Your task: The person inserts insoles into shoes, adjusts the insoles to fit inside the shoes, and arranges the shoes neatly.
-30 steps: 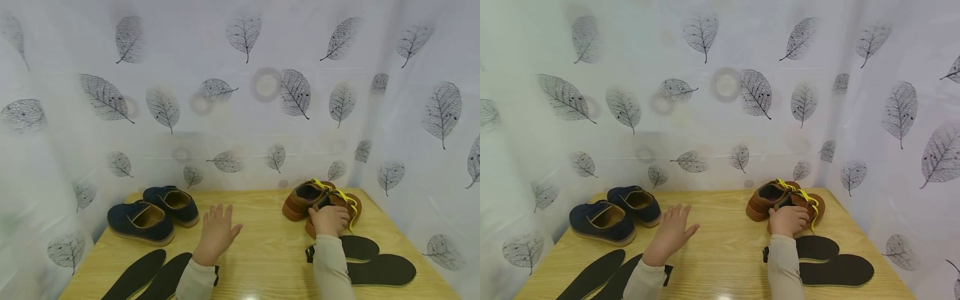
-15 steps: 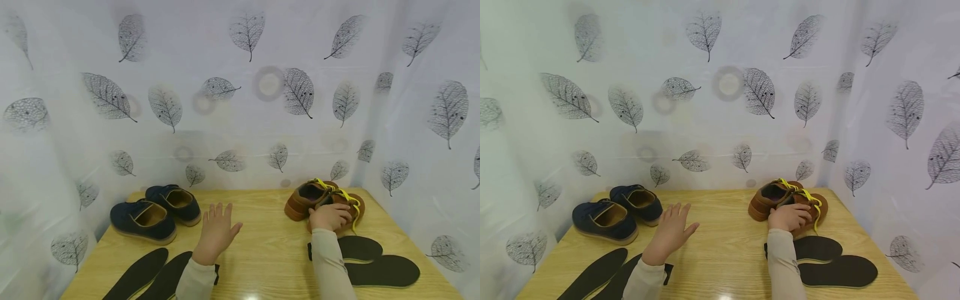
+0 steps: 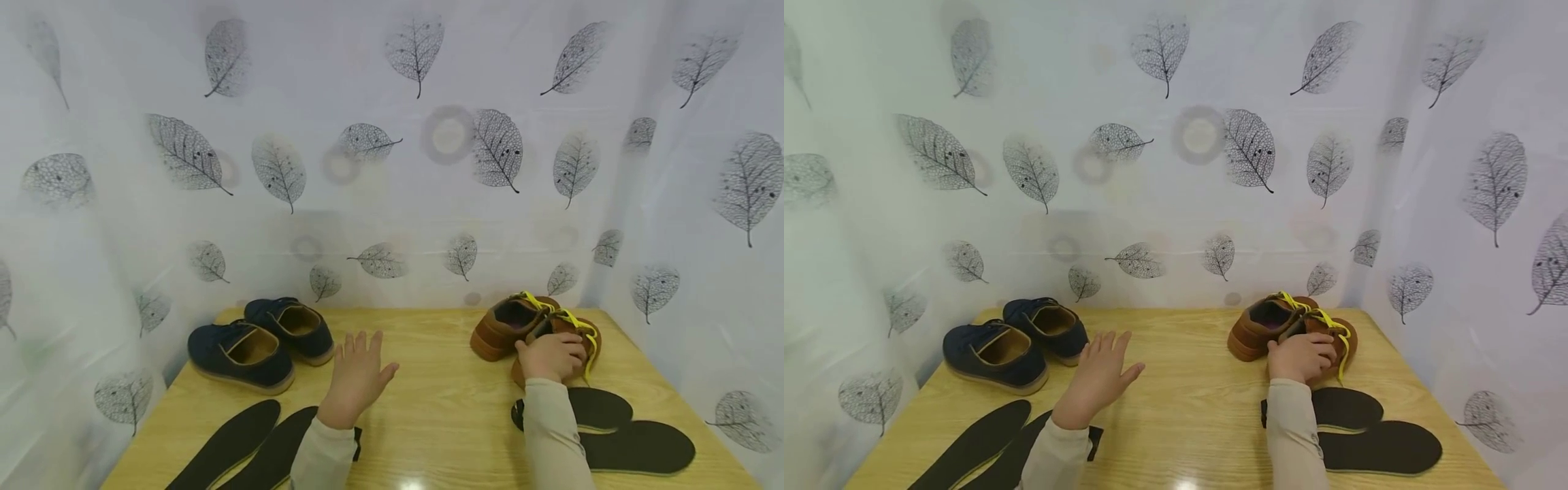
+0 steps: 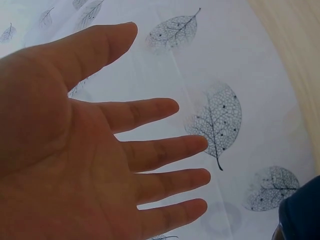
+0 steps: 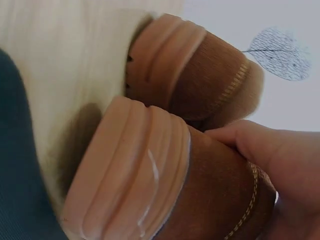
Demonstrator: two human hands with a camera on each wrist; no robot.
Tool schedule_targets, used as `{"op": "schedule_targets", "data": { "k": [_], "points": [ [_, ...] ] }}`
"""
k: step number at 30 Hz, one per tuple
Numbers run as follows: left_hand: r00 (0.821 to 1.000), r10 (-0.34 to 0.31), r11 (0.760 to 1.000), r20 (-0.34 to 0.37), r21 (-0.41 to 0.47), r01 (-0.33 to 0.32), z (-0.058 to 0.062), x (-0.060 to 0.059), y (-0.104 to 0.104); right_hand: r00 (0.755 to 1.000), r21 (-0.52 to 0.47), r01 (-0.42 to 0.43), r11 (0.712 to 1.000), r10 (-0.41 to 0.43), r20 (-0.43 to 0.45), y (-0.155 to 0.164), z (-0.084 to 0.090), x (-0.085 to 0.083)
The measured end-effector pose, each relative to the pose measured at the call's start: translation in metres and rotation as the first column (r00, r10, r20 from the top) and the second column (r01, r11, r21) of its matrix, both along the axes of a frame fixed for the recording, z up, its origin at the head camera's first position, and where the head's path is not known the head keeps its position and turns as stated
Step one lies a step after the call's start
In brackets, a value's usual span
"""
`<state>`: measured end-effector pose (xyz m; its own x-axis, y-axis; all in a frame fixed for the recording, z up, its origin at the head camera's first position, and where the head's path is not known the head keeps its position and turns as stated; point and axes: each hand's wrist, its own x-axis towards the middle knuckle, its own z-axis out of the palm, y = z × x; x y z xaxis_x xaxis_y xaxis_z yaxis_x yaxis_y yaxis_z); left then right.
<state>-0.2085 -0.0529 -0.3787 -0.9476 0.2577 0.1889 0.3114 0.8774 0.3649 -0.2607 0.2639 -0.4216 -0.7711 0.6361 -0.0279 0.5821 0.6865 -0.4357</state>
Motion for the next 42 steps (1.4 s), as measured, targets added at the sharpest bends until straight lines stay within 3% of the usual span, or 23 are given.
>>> {"op": "schedule_targets", "data": {
  "k": [15, 35, 42],
  "points": [
    [1.000, 0.000, 1.000, 0.010, -0.024, 0.000, 0.002, 0.000, 0.000, 0.998, 0.035, -0.063, 0.997, 0.063, -0.006, -0.015, 0.009, 0.015],
    [0.999, -0.012, 1.000, 0.052, -0.014, 0.013, 0.007, 0.000, 0.002, 0.990, 0.162, -0.113, 0.980, 0.125, -0.060, -0.062, 0.000, 0.035],
    [0.998, -0.013, 1.000, 0.054, -0.018, 0.014, 0.008, 0.002, 0.003, 0.979, 0.244, -0.149, 0.958, 0.177, -0.098, -0.077, -0.003, 0.049]
  ]
}}
